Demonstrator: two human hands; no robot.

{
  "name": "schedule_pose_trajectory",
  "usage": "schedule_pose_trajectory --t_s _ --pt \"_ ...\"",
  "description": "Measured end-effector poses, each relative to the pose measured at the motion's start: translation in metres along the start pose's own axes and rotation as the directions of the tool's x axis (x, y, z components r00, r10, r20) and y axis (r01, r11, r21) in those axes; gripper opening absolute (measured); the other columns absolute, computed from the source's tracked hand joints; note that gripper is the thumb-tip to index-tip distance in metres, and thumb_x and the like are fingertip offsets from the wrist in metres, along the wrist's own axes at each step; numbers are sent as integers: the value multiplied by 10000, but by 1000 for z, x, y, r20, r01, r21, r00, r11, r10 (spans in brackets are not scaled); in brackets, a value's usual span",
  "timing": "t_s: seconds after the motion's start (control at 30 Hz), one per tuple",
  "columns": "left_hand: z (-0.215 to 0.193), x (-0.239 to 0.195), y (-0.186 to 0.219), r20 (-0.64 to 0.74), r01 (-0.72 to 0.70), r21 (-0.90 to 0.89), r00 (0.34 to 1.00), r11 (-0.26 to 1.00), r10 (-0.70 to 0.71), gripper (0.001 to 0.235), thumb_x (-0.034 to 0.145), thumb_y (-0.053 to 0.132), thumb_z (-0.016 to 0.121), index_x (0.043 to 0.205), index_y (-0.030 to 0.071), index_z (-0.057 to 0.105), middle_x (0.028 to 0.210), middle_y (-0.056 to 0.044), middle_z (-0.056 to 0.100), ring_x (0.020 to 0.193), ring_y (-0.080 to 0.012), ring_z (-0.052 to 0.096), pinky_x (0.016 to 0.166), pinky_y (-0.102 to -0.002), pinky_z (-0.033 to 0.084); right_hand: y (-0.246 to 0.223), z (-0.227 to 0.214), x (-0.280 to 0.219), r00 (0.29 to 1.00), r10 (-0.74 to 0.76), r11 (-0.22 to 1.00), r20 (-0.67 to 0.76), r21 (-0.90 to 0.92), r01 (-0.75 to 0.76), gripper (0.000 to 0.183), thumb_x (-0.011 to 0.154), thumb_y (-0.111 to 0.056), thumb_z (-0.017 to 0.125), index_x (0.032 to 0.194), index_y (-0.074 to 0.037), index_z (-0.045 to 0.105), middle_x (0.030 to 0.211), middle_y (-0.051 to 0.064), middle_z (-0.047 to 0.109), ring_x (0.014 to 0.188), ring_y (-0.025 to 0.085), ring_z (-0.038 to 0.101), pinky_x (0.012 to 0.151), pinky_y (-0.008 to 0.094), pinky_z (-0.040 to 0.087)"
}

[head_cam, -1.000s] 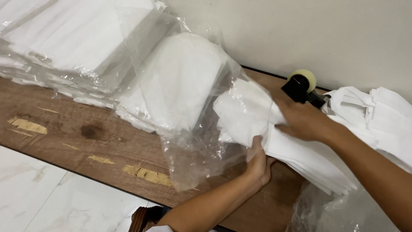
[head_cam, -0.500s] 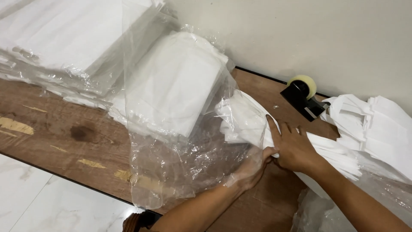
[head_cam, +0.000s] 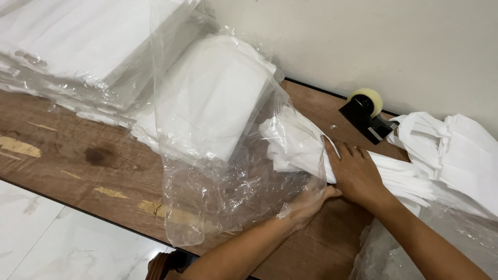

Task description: Folding stacks of white non-woven bags and inserting them into clear plastic packaging for final distribution.

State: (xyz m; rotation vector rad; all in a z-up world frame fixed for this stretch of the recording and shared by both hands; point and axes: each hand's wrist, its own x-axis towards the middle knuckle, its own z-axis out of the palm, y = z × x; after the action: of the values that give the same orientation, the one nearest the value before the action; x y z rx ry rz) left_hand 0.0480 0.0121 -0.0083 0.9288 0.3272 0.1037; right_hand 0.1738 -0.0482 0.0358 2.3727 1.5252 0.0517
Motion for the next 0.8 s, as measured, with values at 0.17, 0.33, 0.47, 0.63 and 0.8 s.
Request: schedule_pose_trajectory --t_s 0.17,0.33,0.47,0.63,0.8 --pt "-8 18 -23 12 -2 -119 1000 993 3 575 686 125 615 1221 77 413 1156 -79 497 1076 -182 467 914 -290 432 9 24 6 996 -37 995 -80 -99 29 1175 576 -296 804 1498 -67 113 1447 208 337 1247 394 424 989 463 366" --pt "-1 9 -9 -30 13 110 999 994 -10 765 595 194 566 1346 135 429 1228 -51 530 1109 -189 464 987 -303 371 10 26 5 977 -62 995 -205 -86 45 949 665 -138 628 1500 -94 178 1377 178 449 1187 372 496 939 439 411" --pt "4 2 1 -43 51 181 998 982 -44 984 581 210 547 1493 214 178 1565 -35 234 1431 -281 205 1156 -424 191 12 23 6 962 -93 992 -257 -110 67 943 636 -50 621 1487 -93 218 1326 165 491 1127 355 531 877 416 447" --pt "12 -5 5 -212 89 370 977 925 -10 583 625 362 576 1193 239 528 1209 61 610 1154 -173 526 992 -301 355 17 8 12 993 -29 999 -114 13 30 909 669 -41 586 1493 -145 215 1044 144 604 839 356 614 718 407 485" --pt "-6 -23 -22 482 -335 585 876 738 15 600 845 347 547 1365 78 417 1269 -132 463 1208 -235 497 1018 -323 402 33 -33 25 991 -1 981 131 194 -24 992 687 -133 681 1494 -235 114 1320 100 432 969 342 590 746 427 510"
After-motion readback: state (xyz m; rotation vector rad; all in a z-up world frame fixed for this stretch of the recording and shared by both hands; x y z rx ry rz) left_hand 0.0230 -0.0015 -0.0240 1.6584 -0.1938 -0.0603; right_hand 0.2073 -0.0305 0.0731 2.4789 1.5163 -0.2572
